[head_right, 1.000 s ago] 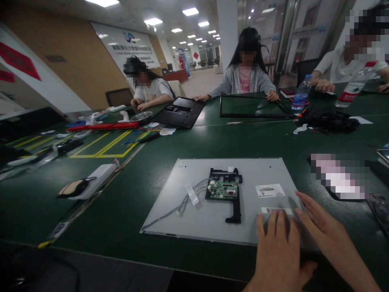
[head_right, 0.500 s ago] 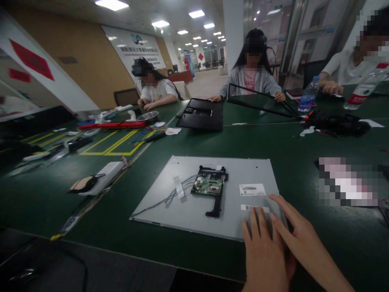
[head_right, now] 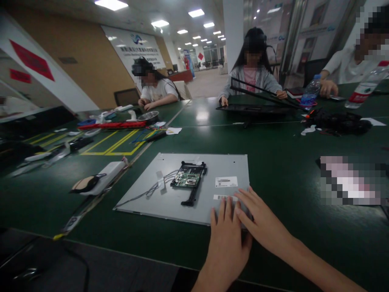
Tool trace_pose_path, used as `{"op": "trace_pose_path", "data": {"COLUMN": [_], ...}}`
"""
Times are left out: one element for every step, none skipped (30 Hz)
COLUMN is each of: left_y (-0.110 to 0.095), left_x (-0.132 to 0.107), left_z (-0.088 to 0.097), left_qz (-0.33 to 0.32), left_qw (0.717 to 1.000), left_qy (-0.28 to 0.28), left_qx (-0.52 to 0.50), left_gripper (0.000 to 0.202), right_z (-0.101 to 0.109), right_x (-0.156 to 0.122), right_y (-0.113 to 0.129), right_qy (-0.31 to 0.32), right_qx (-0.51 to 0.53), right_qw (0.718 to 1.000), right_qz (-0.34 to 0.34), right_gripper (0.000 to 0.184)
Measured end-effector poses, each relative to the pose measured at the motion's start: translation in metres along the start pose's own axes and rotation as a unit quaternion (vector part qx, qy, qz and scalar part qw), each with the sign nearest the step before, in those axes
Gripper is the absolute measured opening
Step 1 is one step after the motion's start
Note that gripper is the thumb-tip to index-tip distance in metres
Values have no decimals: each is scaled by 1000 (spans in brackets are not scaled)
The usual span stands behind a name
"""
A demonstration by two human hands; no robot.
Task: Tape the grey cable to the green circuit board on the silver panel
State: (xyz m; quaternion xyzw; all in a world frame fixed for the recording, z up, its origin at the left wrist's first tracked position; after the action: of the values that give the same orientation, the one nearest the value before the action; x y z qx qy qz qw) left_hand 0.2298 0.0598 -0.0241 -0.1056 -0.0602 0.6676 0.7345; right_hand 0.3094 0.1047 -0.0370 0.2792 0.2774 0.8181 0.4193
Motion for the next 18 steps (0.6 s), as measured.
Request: {"op": "trace_pose_path", "data": {"left_y": [3,6,8,10,12,14,17,19,21,23,25,28,30,31,33,35,37,39], "left_x": [1,2,3,4,5,6,7,7,8,9,10,11,12,12,12,12,12,12], "left_z": [1,1,2,4,5,7,8,9,10,10,11,11,12,12,13,13,13,13], "left_qz": [4,6,8,12,16,21,26,32,38,43,48,53,56,58,58,58,59,59], "left_qw": [1000,1000,1000,1000,1000,1000,1000,999,999,999,999,998,998,998,998,998,998,998], "left_qy": [1,2,2,2,3,3,4,6,9,13,15,18,20,21,23,25,27,28], "left_qx": [1,2,2,1,0,-2,-3,-4,-4,-3,-2,-1,-1,-1,-2,-3,-2,-1], "left_gripper": [63,63,64,64,65,66,67,68,68,69,69,70,70,70,71,71,71,71], "right_z": [-2,-3,-4,-5,-6,-7,-8,-10,-11,-13,-15,-16,-18,-19,-20,-21,-22,-23], "right_x": [3,5,7,10,11,13,15,16,17,19,20,21,22,24,25,26,28,29], "right_y": [1,1,1,0,0,-1,-1,-1,-1,0,0,1,3,4,6,8,9,11], "right_qy": [10,19,26,32,38,43,49,55,60,65,69,71,73,75,77,79,83,87], "right_qx": [-4,-7,-11,-15,-19,-25,-33,-43,-55,-70,-85,-100,-115,-128,-138,-145,-151,-153], "right_qw": [1000,1000,999,999,999,998,997,996,994,992,990,987,984,982,979,977,976,975], "right_qz": [9,17,22,26,30,36,45,56,67,78,90,102,112,121,127,131,133,134], "right_gripper": [49,50,50,51,51,51,50,50,50,50,50,49,49,49,48,49,49,49]}}
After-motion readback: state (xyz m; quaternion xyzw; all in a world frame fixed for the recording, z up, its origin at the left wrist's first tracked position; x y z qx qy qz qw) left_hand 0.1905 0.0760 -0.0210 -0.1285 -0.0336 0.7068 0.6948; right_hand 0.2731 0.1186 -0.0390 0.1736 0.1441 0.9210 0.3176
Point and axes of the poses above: each hand's wrist, its own x-axis towards the middle knuckle, its own z-axis out of the back of the hand, y = z × x, the point moved 10 cm from there along x, towards the middle knuckle, and after that the axes turned 8 degrees about z, right-handed, at the moved point
